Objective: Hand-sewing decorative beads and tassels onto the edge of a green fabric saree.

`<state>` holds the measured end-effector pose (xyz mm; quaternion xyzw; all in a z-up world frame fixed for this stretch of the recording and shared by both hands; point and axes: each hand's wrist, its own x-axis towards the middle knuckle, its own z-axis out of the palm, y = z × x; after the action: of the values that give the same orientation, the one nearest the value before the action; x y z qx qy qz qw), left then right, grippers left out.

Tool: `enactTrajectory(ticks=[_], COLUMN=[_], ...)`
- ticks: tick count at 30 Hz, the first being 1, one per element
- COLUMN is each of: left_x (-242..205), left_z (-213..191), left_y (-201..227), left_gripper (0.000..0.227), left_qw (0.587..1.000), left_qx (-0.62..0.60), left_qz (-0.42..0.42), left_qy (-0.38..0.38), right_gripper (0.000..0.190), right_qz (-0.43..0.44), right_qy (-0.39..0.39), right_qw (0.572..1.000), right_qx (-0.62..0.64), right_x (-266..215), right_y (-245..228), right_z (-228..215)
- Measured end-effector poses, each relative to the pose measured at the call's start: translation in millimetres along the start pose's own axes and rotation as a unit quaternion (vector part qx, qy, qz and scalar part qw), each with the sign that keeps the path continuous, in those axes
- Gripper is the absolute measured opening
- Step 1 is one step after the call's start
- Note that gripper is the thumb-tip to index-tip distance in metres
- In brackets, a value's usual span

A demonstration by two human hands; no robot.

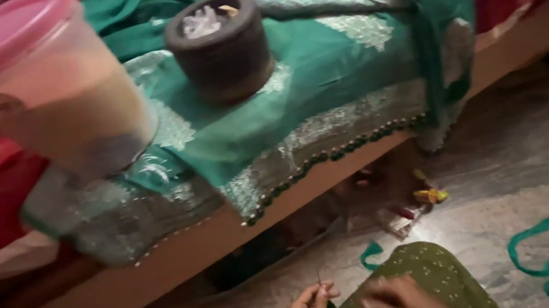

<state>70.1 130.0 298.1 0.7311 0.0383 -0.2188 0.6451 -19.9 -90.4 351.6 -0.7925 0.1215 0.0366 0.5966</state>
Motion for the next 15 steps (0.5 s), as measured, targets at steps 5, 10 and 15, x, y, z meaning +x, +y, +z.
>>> enactTrajectory(ticks=[5,10,15], left_x=[-31,-51,-30], left_z=[-23,-61,-91], left_y=[56,104,154], left_gripper=[0.027,0.018,0.017], left_qw=[0.999,0.948,0.915], left_qx=[-0.025,0.148,0.084], left_qz=[-0.022,0.274,0.332], left_qy=[0.037,0.073,0.215], right_gripper=[0.032,0.016,0.017], right_qz=[-0.089,-0.293,-0.131], right_qy=[-0.03,0.029,0.038], right_qw=[0.995,0.955,0.982], right_qx=[0.016,0.02,0.133], right_x=[32,45,53], right_y=[-119,-144,-164], right_z=[51,76,85])
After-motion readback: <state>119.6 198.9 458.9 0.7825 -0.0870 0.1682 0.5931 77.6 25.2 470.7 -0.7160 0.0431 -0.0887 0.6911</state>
